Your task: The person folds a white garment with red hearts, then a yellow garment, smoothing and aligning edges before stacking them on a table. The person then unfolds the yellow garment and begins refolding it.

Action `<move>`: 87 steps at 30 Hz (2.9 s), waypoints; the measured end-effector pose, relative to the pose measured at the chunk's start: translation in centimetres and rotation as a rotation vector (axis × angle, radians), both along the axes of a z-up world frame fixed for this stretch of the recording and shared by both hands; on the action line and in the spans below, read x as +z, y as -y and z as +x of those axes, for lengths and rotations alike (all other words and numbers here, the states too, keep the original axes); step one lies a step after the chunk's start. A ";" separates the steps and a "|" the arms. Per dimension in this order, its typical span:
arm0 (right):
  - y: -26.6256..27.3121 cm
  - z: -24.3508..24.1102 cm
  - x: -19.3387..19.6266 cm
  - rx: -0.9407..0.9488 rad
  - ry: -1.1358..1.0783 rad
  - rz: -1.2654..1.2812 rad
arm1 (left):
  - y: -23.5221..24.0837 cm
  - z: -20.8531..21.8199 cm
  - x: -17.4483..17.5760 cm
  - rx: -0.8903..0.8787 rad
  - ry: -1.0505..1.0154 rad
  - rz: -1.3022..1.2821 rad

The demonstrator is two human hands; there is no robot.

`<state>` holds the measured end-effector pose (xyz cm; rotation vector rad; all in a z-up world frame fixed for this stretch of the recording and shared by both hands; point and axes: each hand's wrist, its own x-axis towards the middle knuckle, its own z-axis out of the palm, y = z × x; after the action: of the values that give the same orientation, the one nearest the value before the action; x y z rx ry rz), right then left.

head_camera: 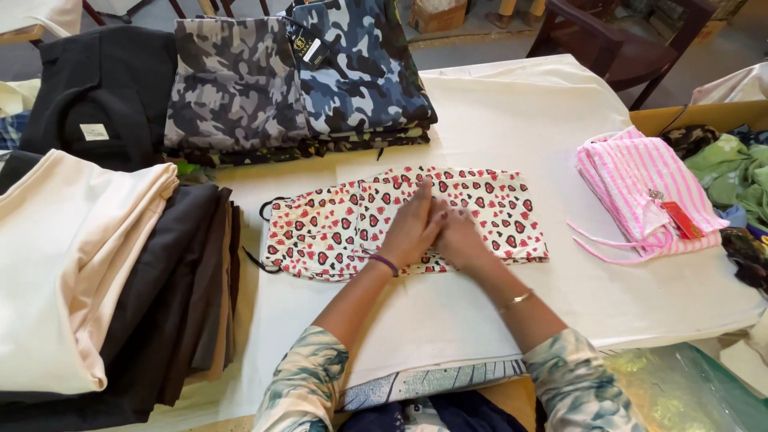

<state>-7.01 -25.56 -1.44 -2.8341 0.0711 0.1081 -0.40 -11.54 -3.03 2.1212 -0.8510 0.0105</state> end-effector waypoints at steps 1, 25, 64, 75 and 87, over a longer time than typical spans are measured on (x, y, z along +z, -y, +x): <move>0.5 0.6 -0.7 0.001 -0.002 0.001 | -0.2 0.0 0.2 0.001 -0.002 0.001; 1.7 1.4 -0.4 0.108 0.149 -0.115 | -2.5 1.5 -0.5 -0.001 0.128 0.472; 16.0 -0.5 1.9 -0.739 0.341 0.697 | 2.6 -8.1 0.1 -0.417 0.326 0.176; 18.7 2.7 -1.4 -0.673 0.389 0.803 | 12.0 -8.8 -0.8 -0.459 0.371 0.182; 17.9 2.8 -1.8 -0.608 0.427 0.044 | 11.2 -10.3 -0.5 -0.498 0.429 0.256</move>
<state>-4.20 -43.48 -3.20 -2.5931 0.8023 -0.6087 -10.75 -22.72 -3.48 2.1112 -1.6973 0.1039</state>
